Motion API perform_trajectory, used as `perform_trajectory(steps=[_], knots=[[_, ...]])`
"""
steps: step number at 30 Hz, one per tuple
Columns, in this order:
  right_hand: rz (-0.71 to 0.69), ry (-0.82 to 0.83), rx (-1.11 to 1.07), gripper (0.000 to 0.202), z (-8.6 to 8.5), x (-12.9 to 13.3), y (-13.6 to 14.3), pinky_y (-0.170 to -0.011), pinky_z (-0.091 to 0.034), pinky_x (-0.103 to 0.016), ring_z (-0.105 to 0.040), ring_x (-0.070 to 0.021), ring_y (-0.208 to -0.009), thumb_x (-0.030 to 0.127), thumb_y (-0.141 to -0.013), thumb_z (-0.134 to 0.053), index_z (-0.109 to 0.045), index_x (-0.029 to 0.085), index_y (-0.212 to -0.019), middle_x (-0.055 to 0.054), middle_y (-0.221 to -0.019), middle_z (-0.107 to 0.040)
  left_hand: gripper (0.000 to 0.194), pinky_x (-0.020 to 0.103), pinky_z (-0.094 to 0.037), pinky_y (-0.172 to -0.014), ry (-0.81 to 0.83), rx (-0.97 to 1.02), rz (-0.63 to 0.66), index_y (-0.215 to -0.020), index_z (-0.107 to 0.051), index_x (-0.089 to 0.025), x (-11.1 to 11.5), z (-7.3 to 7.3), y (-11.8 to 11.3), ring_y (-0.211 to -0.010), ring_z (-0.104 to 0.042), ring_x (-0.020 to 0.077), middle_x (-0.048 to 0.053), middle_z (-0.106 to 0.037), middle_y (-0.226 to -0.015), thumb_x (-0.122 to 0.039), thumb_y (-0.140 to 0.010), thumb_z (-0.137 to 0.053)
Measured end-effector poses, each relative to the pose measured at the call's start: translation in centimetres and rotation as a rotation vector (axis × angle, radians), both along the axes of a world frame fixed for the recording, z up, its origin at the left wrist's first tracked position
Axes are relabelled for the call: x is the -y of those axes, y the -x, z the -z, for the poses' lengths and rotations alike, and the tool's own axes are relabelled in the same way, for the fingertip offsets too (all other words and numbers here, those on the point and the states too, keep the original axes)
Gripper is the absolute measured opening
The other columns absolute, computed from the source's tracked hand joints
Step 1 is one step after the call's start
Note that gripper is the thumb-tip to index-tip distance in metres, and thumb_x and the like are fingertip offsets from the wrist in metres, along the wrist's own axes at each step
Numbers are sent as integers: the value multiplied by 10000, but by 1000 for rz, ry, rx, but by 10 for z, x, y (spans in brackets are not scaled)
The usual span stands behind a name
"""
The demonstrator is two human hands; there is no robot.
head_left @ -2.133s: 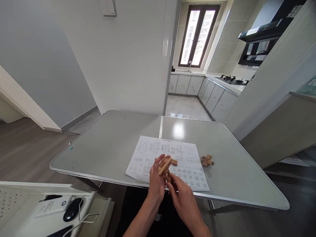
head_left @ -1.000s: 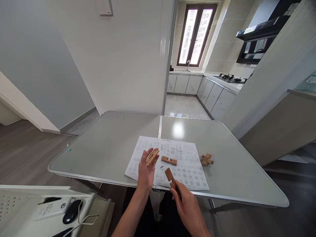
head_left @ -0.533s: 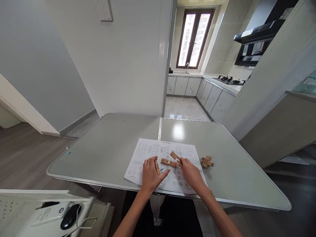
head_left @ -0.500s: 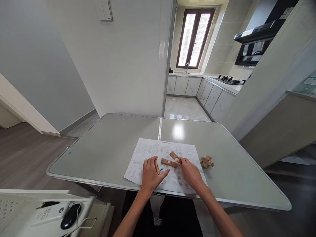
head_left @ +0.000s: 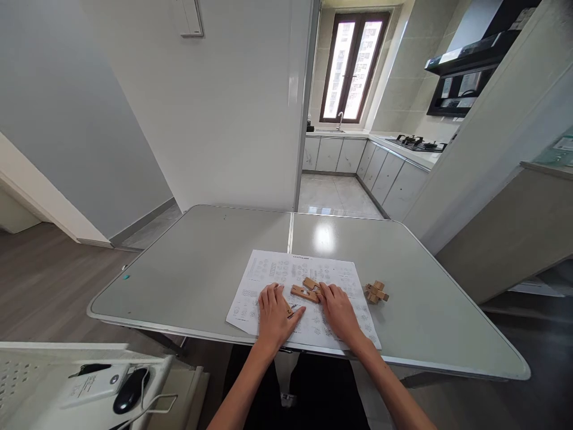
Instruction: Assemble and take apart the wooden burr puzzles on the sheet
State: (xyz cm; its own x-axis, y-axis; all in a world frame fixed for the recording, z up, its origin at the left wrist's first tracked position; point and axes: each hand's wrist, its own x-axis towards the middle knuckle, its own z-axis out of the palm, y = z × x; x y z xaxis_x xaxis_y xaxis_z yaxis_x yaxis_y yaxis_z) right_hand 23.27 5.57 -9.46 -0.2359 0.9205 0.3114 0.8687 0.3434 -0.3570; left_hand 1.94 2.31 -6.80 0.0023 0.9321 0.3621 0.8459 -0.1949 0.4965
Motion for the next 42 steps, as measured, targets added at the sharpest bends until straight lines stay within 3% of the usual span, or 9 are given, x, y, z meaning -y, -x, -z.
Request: perform_trajectory(steps=[8, 13, 21, 28, 34, 42], knots=[[-49, -36, -118, 457, 4, 2, 0, -898, -531, -390, -608, -253, -1016, 336, -1090, -322, -480, 178, -1489, -125, -1177, -621, 801, 594, -288, -1210, 39, -31, 146, -1549, -298, -208, -2, 8, 0, -1539, -259, 393, 193, -337, -1633, -611, -925, -599], [-67, -39, -187, 435, 3, 1, 0, -937, -540, -415, -611, -261, -1083, 303, -1070, -364, -529, 209, -1461, -125, -1230, -615, 861, 615, -259, -1225, 48, -32, 250, -1604, -193, -236, -9, 8, -19, -1576, -152, 390, 182, -188, -1703, -600, -936, -596], [-76, -3, -345, 437, -3, -1, -3, -1028, -523, -470, -589, -263, -1192, 151, -1005, -396, -598, 224, -1385, -118, -1276, -650, 785, 643, -214, -1228, 37, -103, 274, -1568, -333, -215, -29, 15, -45, -1572, -145, 413, 185, -212, -1700, -469, -909, -673], [-16, 45, -523, 396, -6, -1, -4, -1025, -524, -451, -644, -239, -1145, 258, -1036, -360, -568, 179, -1363, -112, -1212, -710, 547, 637, -218, -1223, 43, -179, 203, -1485, -500, -251, -49, 17, -57, -1532, -269, 404, 129, -365, -1651, -415, -971, -590], [35, 92, -634, 365, -10, 1, -5, -986, -519, -419, -675, -241, -1062, 325, -1020, -391, -604, 173, -1274, -103, -1147, -731, 536, 612, -202, -1230, 74, -229, 92, -1506, -492, -235, -80, 15, -38, -1526, -274, 403, 130, -403, -1633, -431, -1007, -500], [63, 142, -726, 307, -19, 3, -5, -801, -526, -371, -685, -243, -846, 343, -972, -447, -658, 206, -1147, -85, -1023, -764, 591, 578, -200, -1230, 92, -278, -94, -1506, -490, -186, -104, 8, 19, -1507, -311, 403, 164, -418, -1619, -519, -1029, -386]])
